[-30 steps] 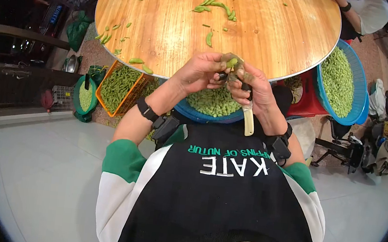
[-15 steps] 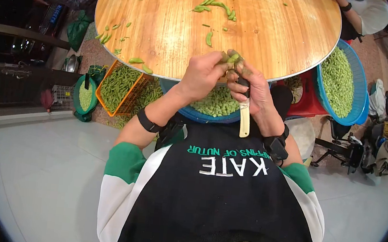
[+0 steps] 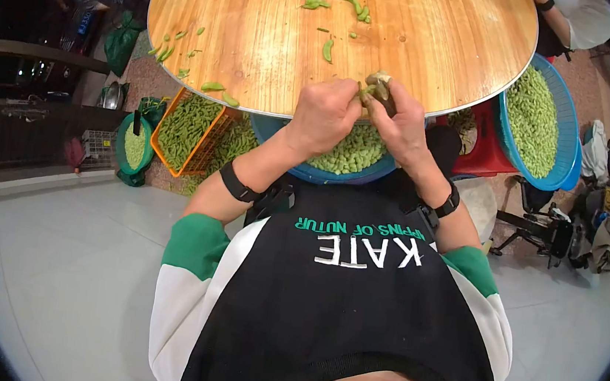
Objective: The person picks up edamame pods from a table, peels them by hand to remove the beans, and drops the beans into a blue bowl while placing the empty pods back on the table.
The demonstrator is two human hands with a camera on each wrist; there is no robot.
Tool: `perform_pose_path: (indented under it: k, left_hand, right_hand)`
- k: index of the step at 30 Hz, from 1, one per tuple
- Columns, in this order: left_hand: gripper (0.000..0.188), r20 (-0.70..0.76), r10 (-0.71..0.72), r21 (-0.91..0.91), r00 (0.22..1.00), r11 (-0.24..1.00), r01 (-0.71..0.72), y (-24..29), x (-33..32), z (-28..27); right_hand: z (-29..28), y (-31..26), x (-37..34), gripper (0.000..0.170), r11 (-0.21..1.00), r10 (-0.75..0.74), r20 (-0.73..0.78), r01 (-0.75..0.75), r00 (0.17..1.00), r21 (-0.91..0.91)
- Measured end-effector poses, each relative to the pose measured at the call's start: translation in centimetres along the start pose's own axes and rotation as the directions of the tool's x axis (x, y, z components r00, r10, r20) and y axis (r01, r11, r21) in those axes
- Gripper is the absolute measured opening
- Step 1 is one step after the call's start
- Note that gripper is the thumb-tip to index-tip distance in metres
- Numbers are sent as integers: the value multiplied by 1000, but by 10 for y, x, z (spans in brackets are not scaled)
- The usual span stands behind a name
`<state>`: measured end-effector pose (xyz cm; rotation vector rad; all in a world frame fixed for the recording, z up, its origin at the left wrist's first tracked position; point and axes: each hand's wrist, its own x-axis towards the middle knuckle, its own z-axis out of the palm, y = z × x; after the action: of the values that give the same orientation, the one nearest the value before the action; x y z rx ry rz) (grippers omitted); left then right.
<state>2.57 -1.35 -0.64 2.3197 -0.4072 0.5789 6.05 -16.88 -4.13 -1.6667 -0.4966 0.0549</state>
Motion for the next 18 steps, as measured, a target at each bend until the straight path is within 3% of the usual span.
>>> perform_pose_path:
  k: [4,6,10,12,15,17,18]
  left_hand:
    - [13,-2,82,55,997,995,-81,0,-5,6]
    - [13,17,109,77,994,991,-110,4,-7,6]
    - [9,86,87,109,993,989,-96,14,-15,-1]
    - [9,99,-70,45,993,997,66,16,-19,-16]
    - [7,175,-177,140,969,978,153,13,-36,-53]
    - [5,113,-236,352,965,918,184,4,-48,-89]
    - [8,137,-341,545,930,810,217,-6,-55,-108]
  right_hand:
    - [-5,-1,0,18,988,-64,23,66,998,-141]
    - [-5,2,2,17,971,-164,3,162,986,-176]
    - [-8,1,4,15,973,-142,62,151,988,-174]
    - [-9,-4,2,20,985,-12,132,35,991,-170]
    - [-10,-11,0,16,997,19,239,-1,971,-75]
    - [-12,-6,-6,13,996,-86,411,72,907,50]
    - [-13,-2,-7,14,968,-186,479,244,858,-62]
